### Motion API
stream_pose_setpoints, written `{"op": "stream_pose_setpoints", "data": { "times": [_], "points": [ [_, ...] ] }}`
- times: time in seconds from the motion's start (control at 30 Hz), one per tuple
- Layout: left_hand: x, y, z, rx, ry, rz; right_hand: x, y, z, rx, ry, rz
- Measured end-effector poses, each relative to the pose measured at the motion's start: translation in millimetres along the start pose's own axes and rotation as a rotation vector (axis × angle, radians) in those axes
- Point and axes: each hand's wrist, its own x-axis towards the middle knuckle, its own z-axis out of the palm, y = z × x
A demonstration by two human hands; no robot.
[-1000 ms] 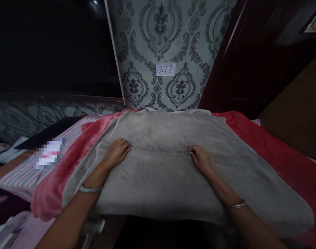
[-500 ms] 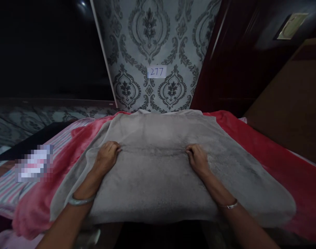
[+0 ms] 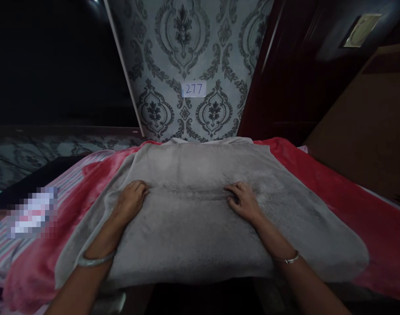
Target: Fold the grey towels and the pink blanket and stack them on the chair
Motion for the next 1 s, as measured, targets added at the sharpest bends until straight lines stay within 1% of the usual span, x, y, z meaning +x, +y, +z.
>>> {"op": "stream_pose_setpoints", "data": {
  "times": [0.1,0.23,0.37,0.47,0.53,0.6,0.73,0.8,0.87,0.93,1.0],
  "points": [
    [-1,-1,-0.7,-0.031,0.021,-0.04,0,2,2,0.0,-0.054,0.036],
    [-1,-1,0.8,-0.049,-0.054,-0.078,0,5,6,0.03,-0.053,0.057],
    [0,1,2.8,-0.039,-0.11,-0.016,0,4,7,0.034,-0.038,0.055],
    [0,1,3.0,-0.013,-0.109,0.028,0,2,6,0.018,-0.052,0.045],
    [-1,1,2.4,-0.006,-0.056,0.054,1,1,5,0.005,-0.056,0.033],
    [-2,0,1.4,-0.016,0.033,0.081,2,-1,3,-0.006,-0.026,0.028],
    [-4,-1,-2.1,0.028,0.26,0.08,3,-5,-4,-0.042,0.121,0.037],
    [-5,-2,-5.2,0.069,0.331,0.068,4,-7,-6,-0.052,0.155,0.034],
    [-4,-2,-8.6,0.084,0.335,0.074,5,-8,-7,-0.046,0.134,0.031],
    [-3,-1,-11.0,0.081,0.312,0.073,7,-8,-6,-0.032,0.083,0.033],
    [-2,-2,-10.5,0.069,0.291,0.027,9,-5,-4,-0.019,0.037,0.038]
  ]
}}
